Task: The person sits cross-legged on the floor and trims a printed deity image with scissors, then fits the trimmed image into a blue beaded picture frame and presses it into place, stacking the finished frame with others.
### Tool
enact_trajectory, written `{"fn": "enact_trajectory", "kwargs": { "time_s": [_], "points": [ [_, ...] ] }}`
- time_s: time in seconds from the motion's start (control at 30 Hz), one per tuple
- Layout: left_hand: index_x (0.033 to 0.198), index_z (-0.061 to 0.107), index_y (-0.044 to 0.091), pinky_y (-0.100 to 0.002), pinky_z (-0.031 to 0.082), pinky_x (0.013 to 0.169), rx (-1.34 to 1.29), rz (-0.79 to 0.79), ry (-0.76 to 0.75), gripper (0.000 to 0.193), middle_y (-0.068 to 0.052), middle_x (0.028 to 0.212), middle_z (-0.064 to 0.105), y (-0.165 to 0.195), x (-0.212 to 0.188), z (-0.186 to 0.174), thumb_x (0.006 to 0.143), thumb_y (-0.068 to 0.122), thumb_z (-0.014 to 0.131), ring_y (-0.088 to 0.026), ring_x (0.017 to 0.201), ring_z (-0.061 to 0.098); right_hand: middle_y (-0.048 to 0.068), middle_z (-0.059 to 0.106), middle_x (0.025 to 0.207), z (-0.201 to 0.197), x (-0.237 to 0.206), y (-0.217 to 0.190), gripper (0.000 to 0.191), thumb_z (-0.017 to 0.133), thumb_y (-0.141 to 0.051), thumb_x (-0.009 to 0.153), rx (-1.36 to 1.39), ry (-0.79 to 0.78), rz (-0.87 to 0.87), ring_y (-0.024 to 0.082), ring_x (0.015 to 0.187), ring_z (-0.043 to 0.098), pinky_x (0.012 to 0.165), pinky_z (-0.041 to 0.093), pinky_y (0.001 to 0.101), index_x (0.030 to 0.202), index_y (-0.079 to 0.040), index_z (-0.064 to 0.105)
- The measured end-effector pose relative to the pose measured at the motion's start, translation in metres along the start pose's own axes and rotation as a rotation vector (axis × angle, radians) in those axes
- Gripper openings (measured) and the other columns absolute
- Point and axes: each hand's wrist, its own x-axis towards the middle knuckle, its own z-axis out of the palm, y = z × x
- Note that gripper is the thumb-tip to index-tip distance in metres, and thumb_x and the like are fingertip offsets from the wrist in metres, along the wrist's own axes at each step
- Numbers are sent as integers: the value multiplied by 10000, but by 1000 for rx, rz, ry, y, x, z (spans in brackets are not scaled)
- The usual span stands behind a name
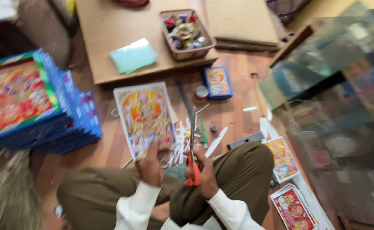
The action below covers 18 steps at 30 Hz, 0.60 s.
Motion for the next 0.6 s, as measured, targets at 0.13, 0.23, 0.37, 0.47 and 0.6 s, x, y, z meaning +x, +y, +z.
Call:
{"fn": "enact_trajectory", "kwargs": {
  "time_s": [0.13,0.23,0.37,0.47,0.6],
  "points": [
    [1199,638,14,-394,660,735,-188,-9,19,274,-113,1049,720,9,15,12,960,144,671,-231,838,754,-2,601,876,-2,-21,20,655,815,-293,791,33,-185,156,101,669,624,565,579,285,1322,7,577],
    [1293,584,9,-406,663,724,-246,44,-49,332,-128,1104,709,14,15,22,989,125,651,-237,875,747,65,641,792,-1,-25,21,746,806,-474,793,-11,-276,105,139,601,646,541,540,255,1317,9,587],
    [1346,549,6,-380,669,723,-258,53,-121,370,-124,1173,713,19,8,24,1004,134,611,-231,921,754,70,632,792,2,-24,16,796,828,-518,784,-43,-278,106,137,626,637,566,545,255,1328,19,604],
    [1358,526,-6,-383,672,716,-231,84,-128,375,-144,1164,703,19,6,21,1015,128,598,-244,913,753,72,631,806,4,-23,13,803,839,-505,788,-37,-292,96,139,645,636,585,546,261,1343,21,594],
    [1346,548,-30,-392,678,746,-228,73,-126,346,-143,1173,695,15,10,14,1044,132,592,-238,937,743,71,628,798,6,-22,11,785,839,-489,797,-37,-301,91,141,643,635,593,539,262,1341,22,596]
  ]
}}
